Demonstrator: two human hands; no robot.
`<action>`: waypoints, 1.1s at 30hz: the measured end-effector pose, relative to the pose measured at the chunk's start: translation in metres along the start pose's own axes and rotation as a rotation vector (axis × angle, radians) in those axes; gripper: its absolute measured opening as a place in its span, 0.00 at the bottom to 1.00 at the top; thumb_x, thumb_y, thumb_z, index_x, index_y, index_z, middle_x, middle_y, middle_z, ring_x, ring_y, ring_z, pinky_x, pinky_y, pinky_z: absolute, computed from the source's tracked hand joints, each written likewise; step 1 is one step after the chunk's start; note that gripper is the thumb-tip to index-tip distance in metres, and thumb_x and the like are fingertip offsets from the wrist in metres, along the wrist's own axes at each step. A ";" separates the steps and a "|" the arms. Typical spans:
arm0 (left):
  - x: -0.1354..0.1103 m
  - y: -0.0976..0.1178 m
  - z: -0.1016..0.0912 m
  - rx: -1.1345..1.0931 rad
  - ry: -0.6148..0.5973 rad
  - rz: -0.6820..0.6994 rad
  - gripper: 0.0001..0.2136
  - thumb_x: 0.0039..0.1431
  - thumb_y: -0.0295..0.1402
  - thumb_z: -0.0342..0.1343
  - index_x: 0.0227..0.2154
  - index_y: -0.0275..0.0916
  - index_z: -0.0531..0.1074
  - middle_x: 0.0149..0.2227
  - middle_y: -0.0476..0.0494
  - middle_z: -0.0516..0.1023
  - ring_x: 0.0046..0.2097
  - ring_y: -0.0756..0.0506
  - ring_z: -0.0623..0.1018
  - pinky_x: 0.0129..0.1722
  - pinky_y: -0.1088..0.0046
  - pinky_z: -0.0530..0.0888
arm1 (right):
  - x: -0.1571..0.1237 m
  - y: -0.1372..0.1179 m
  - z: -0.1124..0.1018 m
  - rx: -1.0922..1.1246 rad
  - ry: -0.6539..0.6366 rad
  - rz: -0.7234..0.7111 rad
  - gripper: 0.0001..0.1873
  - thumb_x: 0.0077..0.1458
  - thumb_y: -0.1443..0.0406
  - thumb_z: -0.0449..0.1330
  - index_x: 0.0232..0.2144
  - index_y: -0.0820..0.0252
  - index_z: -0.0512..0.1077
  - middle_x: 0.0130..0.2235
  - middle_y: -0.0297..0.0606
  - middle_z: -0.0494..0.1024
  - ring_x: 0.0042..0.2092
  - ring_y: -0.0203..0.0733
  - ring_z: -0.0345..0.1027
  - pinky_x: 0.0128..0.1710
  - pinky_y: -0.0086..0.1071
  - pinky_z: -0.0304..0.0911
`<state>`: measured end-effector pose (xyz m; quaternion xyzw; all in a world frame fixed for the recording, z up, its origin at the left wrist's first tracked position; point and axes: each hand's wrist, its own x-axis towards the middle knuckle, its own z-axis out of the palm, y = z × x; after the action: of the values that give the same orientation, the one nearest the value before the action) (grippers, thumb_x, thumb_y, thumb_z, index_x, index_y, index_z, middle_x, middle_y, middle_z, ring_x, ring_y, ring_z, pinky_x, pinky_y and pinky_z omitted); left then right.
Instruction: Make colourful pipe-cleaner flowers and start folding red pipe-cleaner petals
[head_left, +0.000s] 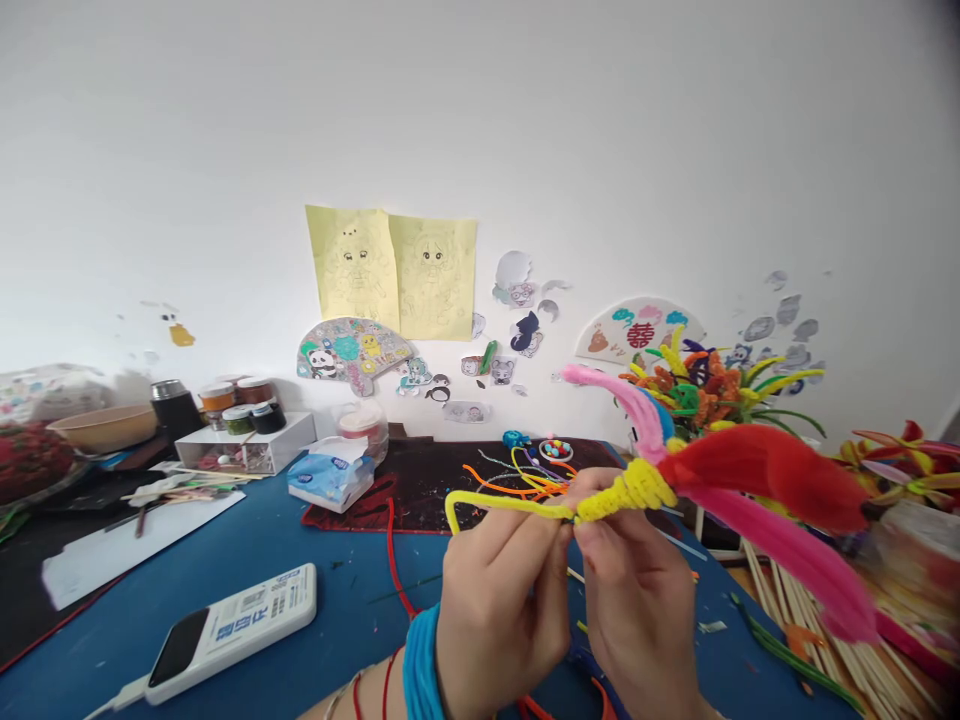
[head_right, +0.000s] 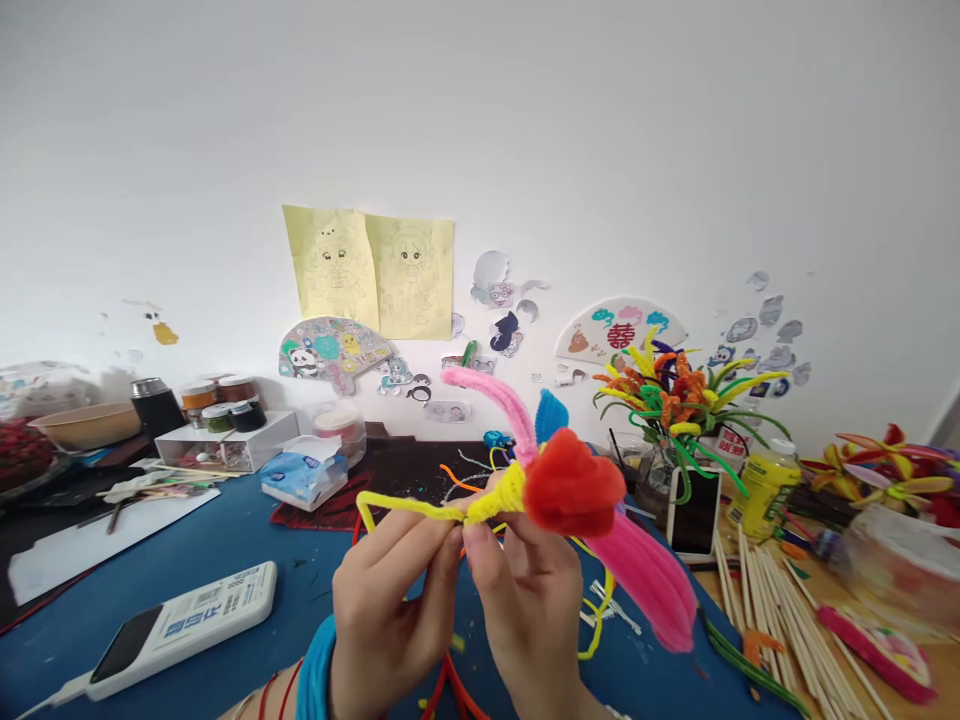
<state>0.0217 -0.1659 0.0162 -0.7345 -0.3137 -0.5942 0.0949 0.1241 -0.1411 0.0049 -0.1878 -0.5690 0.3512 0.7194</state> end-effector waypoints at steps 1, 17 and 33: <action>-0.001 -0.001 0.001 0.018 0.008 0.011 0.08 0.54 0.19 0.51 0.33 0.37 0.70 0.28 0.45 0.71 0.29 0.50 0.70 0.28 0.76 0.66 | -0.001 0.001 0.001 0.020 0.020 0.017 0.06 0.54 0.67 0.59 0.34 0.50 0.74 0.37 0.30 0.77 0.42 0.35 0.69 0.44 0.24 0.65; -0.002 -0.004 0.007 -0.093 -0.013 -0.038 0.16 0.58 0.21 0.49 0.47 0.41 0.69 0.31 0.45 0.74 0.31 0.50 0.72 0.29 0.75 0.69 | -0.006 0.009 0.004 -0.054 0.043 -0.035 0.06 0.58 0.64 0.55 0.36 0.53 0.73 0.40 0.34 0.74 0.41 0.36 0.68 0.43 0.27 0.64; 0.008 0.000 0.008 -0.871 0.102 -0.585 0.11 0.60 0.30 0.52 0.44 0.43 0.60 0.25 0.55 0.65 0.21 0.59 0.64 0.19 0.86 0.61 | 0.010 0.002 -0.002 -0.056 -0.089 0.074 0.10 0.57 0.64 0.57 0.41 0.51 0.76 0.44 0.38 0.70 0.46 0.41 0.65 0.43 0.31 0.65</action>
<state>0.0292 -0.1585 0.0216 -0.5577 -0.2245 -0.7062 -0.3740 0.1262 -0.1328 0.0099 -0.2128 -0.6027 0.3695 0.6745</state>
